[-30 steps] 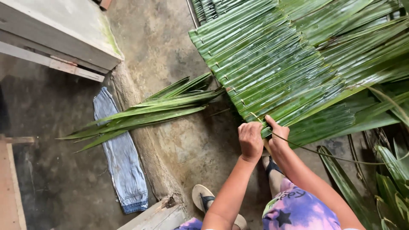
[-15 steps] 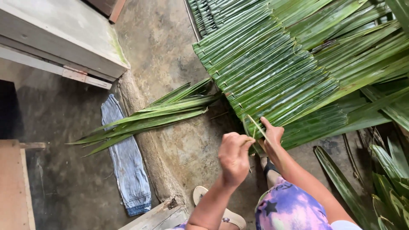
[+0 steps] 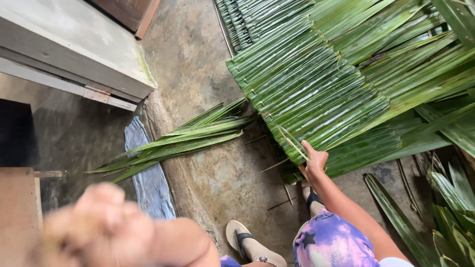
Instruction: Weaving palm leaves over a wooden stick to create a mat or roofing section.
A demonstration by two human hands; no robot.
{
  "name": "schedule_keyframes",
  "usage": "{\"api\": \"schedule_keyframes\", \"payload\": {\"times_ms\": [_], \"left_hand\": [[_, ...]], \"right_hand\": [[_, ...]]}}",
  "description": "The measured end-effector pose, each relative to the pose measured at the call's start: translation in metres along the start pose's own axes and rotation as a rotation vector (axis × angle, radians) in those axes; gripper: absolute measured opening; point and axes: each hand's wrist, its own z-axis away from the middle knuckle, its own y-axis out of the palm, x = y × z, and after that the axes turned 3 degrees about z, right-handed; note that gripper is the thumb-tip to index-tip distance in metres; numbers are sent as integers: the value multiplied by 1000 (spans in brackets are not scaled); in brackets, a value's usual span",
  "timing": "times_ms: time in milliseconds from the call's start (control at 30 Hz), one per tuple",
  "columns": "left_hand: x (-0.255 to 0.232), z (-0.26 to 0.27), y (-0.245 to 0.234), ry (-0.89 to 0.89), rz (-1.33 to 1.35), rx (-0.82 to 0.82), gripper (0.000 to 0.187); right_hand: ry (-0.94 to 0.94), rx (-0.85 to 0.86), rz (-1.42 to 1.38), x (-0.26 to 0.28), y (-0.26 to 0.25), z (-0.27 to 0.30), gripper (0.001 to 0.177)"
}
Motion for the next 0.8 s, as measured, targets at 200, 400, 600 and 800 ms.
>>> {"api": "schedule_keyframes", "payload": {"times_ms": [200,400,600,800], "left_hand": [[169,-65,46,-23,66,-587,20],[324,19,132,-394,-276,-201,14],[411,70,193,-854,-207,128,8],[491,130,204,-829,-460,320,8]], "right_hand": [[-10,-3,10,49,-1,55,65],[-80,9,94,33,-6,39,56],[88,-8,119,57,-1,55,69],[67,-15,140,53,-2,52,58]]}}
